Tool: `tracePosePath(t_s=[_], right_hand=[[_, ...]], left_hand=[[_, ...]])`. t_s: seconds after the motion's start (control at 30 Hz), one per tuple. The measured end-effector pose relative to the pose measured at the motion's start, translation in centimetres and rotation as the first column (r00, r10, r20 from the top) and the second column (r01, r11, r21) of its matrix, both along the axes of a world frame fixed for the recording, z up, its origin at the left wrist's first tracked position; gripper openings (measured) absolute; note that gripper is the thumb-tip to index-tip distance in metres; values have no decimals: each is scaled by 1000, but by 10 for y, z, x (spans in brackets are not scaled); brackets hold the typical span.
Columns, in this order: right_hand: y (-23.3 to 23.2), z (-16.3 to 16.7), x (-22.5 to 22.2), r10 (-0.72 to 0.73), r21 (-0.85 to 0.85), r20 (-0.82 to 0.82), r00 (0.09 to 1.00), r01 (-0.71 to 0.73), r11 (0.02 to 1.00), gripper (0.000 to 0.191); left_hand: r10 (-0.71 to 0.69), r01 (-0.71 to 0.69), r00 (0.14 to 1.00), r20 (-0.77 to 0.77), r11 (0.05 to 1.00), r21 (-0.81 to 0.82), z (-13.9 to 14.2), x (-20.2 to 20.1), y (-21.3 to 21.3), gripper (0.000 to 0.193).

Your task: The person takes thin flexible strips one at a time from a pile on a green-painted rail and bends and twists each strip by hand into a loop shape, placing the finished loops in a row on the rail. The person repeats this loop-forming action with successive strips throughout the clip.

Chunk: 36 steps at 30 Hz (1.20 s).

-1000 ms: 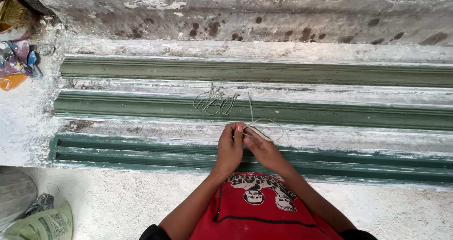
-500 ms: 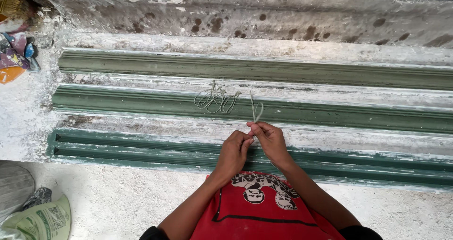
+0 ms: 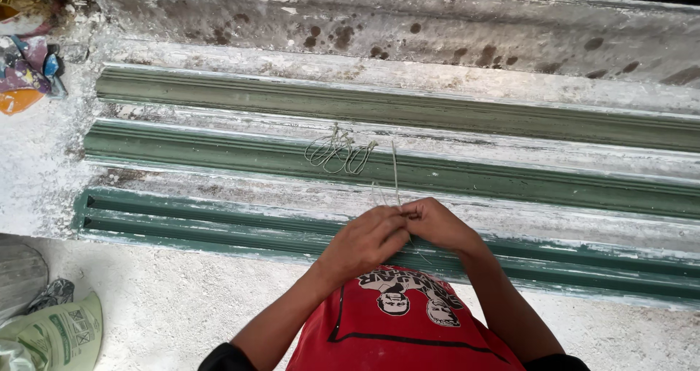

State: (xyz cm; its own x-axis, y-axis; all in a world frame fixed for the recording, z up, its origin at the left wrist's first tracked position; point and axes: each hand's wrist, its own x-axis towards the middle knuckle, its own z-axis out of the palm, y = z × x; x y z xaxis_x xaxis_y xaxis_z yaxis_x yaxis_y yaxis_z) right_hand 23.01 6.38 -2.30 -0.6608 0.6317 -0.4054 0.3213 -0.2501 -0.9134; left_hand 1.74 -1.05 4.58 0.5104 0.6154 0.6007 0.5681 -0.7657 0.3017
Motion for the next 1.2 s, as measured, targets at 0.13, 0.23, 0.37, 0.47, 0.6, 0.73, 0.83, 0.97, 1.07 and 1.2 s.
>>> tracePosePath(t_s=[0.13,0.23,0.37,0.47,0.6,0.73,0.83,0.97,1.07,1.2], right_hand=[[2,5,9,218,-72,49,975,-215,974,20],[2,8,13,258,-75,19,966,-256,964,21],[1,9,16,202,-101,-17,979,-203,974,23],[-4,11,12,32,29,-65,997,-30,999,18],[-16,22,-3,-149,409,-44,988,154,899,12],[-27,36,-24,-329,828,-35,944,212,520,7],[-31,40,-33,-373,924,-126,919,245,293,7],[-34,35,-32,-314,929,-229,921,303,212,9],[-36,25,-27,-272,884,-292,917,367,289,13],[-39,10,-25,-209,771,-483,850,526,358,19]], left_hand=[[-108,108,988,-111,994,0,1,-4,0,15],[-99,97,993,-58,994,-44,-3,-4,-2,14],[-9,20,996,86,992,-125,-11,-2,-6,10],[141,-96,973,182,967,-235,-16,3,-9,26],[363,-70,827,429,824,-563,-25,18,-12,11],[599,165,585,547,572,-804,-36,27,-7,7],[786,547,331,523,292,-785,-42,28,4,15],[819,705,234,525,229,-671,-40,28,10,16],[726,580,356,588,322,-749,-34,28,9,16],[651,609,394,649,344,-715,-29,22,9,15]])
